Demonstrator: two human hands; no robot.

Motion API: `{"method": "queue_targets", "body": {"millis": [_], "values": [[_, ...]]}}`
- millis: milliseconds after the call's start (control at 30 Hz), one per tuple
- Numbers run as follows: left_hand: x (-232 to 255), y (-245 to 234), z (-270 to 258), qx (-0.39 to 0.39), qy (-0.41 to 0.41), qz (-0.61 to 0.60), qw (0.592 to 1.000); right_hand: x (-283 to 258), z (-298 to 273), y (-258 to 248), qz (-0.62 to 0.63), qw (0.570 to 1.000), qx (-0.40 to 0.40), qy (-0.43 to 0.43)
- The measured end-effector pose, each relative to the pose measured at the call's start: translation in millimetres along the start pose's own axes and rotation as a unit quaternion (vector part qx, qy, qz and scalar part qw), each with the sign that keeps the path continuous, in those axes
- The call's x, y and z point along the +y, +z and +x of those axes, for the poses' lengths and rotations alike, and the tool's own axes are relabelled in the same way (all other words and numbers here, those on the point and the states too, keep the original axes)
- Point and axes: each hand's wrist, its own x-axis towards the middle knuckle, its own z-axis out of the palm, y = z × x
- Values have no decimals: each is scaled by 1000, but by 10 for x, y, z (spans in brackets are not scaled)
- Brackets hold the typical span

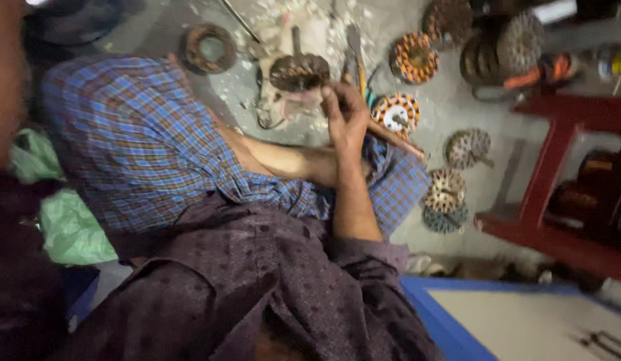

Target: The person sits on the floor and uses a hammer and chisel to remove material from a cylindrical electrical component. They then use a screwdriver to pry and adjust parts of the component.

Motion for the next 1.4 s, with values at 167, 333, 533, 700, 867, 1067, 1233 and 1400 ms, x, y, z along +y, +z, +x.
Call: {"method": "queue_targets", "body": {"millis": [167,333,533,700,867,1067,1233,1400], "values": [[-191,703,38,-75,47,18,996,291,106,-200,61,997,27,37],[-695,1427,-10,17,121,160,980,219,102,-71,10,999,-45,-26],[-1083,1601,179,-20,55,117,991,-10,138,87,-14,994,-78,-77],[-1112,1690,97,-72,-93,90,989,-249,78,-7,-118,982,-149,-7],[-1223,1723,-19,-81,-67,116,988,-378,-26,-11,-231,940,-178,-175],[-1215,1709,51,-11,-67,97,993,-430,-66,46,-209,954,-116,-179],[-1181,1701,170,144,34,51,988,-391,-119,215,-190,980,-4,-55],[-1096,1793,149,123,-15,64,990,-390,-112,373,-186,968,-72,-155]]}}
